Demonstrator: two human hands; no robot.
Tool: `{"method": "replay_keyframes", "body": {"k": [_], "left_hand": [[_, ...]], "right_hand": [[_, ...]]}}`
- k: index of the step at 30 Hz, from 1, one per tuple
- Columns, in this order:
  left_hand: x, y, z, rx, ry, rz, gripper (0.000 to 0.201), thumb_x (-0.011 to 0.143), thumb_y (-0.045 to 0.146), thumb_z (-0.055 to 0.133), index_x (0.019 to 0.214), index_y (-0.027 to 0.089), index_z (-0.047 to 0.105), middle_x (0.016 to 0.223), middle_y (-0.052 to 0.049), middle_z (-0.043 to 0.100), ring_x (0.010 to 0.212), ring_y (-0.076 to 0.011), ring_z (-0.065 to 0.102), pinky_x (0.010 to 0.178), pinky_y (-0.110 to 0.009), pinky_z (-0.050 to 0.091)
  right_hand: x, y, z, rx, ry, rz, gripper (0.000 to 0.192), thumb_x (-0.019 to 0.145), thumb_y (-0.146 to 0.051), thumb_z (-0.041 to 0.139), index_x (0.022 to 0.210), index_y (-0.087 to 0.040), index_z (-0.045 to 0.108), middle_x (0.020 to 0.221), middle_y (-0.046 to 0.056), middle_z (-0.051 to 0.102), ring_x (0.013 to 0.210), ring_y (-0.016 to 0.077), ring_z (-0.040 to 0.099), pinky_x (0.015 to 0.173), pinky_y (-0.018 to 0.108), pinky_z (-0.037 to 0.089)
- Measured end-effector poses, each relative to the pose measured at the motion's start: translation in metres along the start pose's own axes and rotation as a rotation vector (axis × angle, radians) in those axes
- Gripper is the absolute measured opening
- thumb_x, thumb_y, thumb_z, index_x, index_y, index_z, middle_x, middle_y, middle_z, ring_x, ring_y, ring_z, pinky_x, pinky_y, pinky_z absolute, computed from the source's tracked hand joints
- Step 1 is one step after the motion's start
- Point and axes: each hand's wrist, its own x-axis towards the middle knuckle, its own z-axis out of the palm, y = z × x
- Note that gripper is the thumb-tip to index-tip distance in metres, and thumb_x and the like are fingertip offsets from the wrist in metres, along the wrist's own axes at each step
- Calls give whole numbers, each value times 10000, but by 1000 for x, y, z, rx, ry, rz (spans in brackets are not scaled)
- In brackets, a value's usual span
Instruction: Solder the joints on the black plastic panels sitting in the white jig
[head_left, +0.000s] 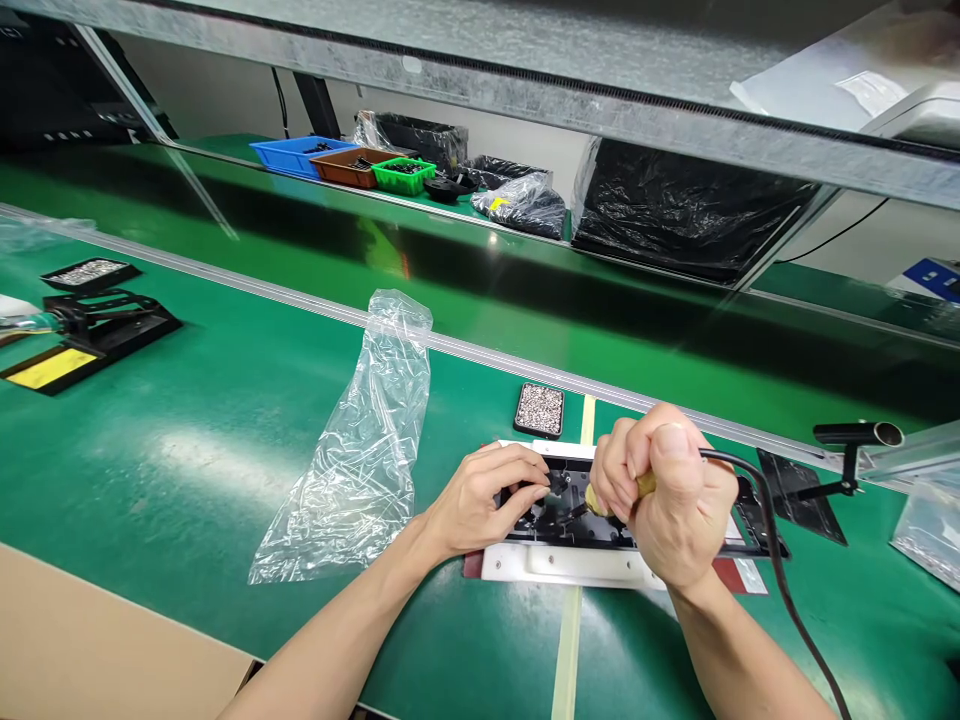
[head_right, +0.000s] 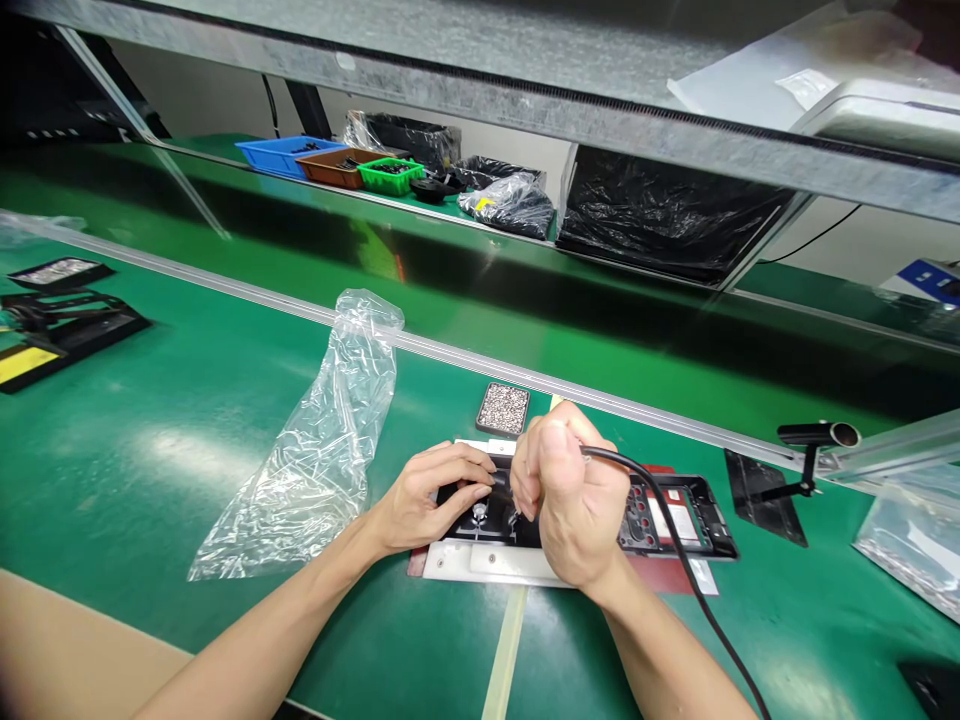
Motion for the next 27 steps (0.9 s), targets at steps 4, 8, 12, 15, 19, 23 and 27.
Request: {"method": "replay_keyframes", "body": {"k": [4,8,12,15,19,23,27], "left_hand": [[-1,-2,0,0,-11,-2,108,1011,209,598,1020,176,700,1029,-86,740,962,-202,701,856,-362,508],[-3,-3,1,0,-18,-7,96,1009,196,604,1026,177,696,1038,-77,737,977,-197,697,862,-360,496],[-2,-1,0,11,-13,-5,105,1012,201,598,1016,177,700,1023,-76,739,960,-195,700,846,-354,497],[-2,0,0,19,-8,3,116,1014,212,594,1013,178,705,1012,-77,741,952,-196,704,842,-348,507],[-2,0,0,15,-6,4,117,1014,217,596,1009,178,706,1019,-80,739,946,-195,704,849,-349,515],[-2,0,-1,1,-17,-6,106,1010,207,602,1020,178,703,1036,-82,736,962,-197,700,863,-356,507],[-2,0,0,-9,-21,-13,95,1004,193,609,1026,177,700,1045,-72,733,974,-192,698,867,-352,495]], "right_hand": [[0,0,-1,-3,-3,-3,357,1039,-349,501,714,-202,484,547,-50,435,415,76,401,389,217,330],[0,0,-1,-3,-10,-1,362,1044,-348,496,714,-200,478,548,-50,435,419,73,404,398,216,327],[0,-1,0,4,-15,-6,364,1043,-348,498,711,-201,475,543,-51,431,417,73,399,396,215,320],[0,0,1,1,-14,-8,358,1041,-347,500,714,-202,481,545,-51,430,417,75,399,392,217,321],[0,0,0,-6,-10,-9,360,1039,-352,504,713,-201,480,547,-52,430,415,74,398,393,217,322],[0,0,0,-1,-10,-3,357,1041,-349,502,716,-201,483,550,-51,431,416,74,399,394,217,320],[-1,0,0,0,-13,-2,362,1043,-351,497,715,-199,478,547,-51,430,419,73,397,397,213,319]]}}
